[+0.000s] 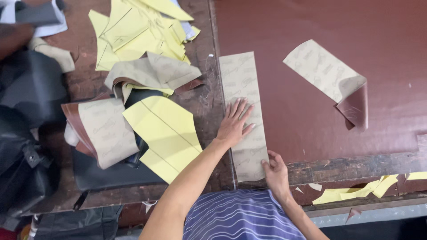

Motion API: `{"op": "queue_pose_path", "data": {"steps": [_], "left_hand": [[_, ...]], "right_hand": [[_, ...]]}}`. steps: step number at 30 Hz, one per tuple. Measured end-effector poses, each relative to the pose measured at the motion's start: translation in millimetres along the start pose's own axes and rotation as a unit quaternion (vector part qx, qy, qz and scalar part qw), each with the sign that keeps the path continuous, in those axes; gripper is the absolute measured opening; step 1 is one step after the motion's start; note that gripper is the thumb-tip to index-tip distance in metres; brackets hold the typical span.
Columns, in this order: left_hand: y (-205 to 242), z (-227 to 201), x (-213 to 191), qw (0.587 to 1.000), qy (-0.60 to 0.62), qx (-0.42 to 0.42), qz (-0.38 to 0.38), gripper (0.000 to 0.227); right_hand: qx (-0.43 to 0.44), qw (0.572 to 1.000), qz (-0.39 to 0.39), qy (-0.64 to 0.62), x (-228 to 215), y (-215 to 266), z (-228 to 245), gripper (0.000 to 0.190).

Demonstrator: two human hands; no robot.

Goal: The person sorts through a pile of leather pieces and paper templates on a workbench. They select a template, place it on a sheet of brown leather, and use scissors to cut the leather along the template's edge. After cutting, the person uses a white marker to write on the leather piece.

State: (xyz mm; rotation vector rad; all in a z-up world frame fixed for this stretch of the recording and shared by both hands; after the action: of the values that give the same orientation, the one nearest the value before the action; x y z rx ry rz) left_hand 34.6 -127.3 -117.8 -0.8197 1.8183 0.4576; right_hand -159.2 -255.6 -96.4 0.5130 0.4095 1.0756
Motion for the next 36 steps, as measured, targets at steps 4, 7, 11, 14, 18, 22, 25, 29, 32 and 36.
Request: {"op": "queue_pose_path", "data": {"steps": [4,7,11,14,18,22,25,29,32,36], "left_hand": [[-34,31,20,0.999,-0.044,0.025,0.014,0.074],[-59,48,20,0.996,-0.068,0.043,0.048,0.08],[-53,53,2,0.998,-0.023,0.007,0.066,0.098],[-28,55,-15,0.998,-0.024,-0.032,0.051,0.112],[-2,57,-31,0.991,0.003,-0.073,0.112,0.13],[6,59,-37,0.992,0.007,-0.051,0.112,0.14],[4,59,-39,0.992,0.007,-0.05,0.115,0.144],[7,59,-39,0.993,0.008,-0.047,0.109,0.148],[4,59,-35,0.989,-0.012,-0.067,0.135,0.15],[5,59,-34,0.99,-0.013,-0.065,0.127,0.15]], "right_hand": [[-0.08,0.996,-0.021,0.023,0,-26,13,0.031],[-0.071,0.974,-0.049,0.208,-7,-37,33,0.021],[-0.071,0.948,-0.042,0.309,-11,-36,52,0.019],[-0.074,0.944,-0.038,0.32,-14,-37,51,0.018],[-0.08,0.947,-0.047,0.307,-18,-40,46,0.019],[-0.086,0.944,-0.045,0.315,-17,-42,44,0.019],[-0.096,0.94,-0.044,0.326,-18,-44,45,0.02],[-0.097,0.94,-0.039,0.324,-18,-44,41,0.02],[-0.105,0.938,-0.027,0.329,-19,-44,40,0.019],[-0.097,0.939,-0.025,0.329,-18,-43,43,0.02]]}}
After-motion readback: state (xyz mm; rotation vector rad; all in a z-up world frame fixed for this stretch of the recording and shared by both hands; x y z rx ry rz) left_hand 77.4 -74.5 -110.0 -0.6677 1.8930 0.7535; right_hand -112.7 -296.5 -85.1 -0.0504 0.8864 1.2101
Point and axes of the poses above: each hand's wrist, its own y-axis away from the middle knuckle, its own x-axis out of the palm, z = x × y, the point moved 2 cm from there along -y, towards the middle knuckle, and after that the axes turned 2 degrees about -y, right-handed, at the moved point
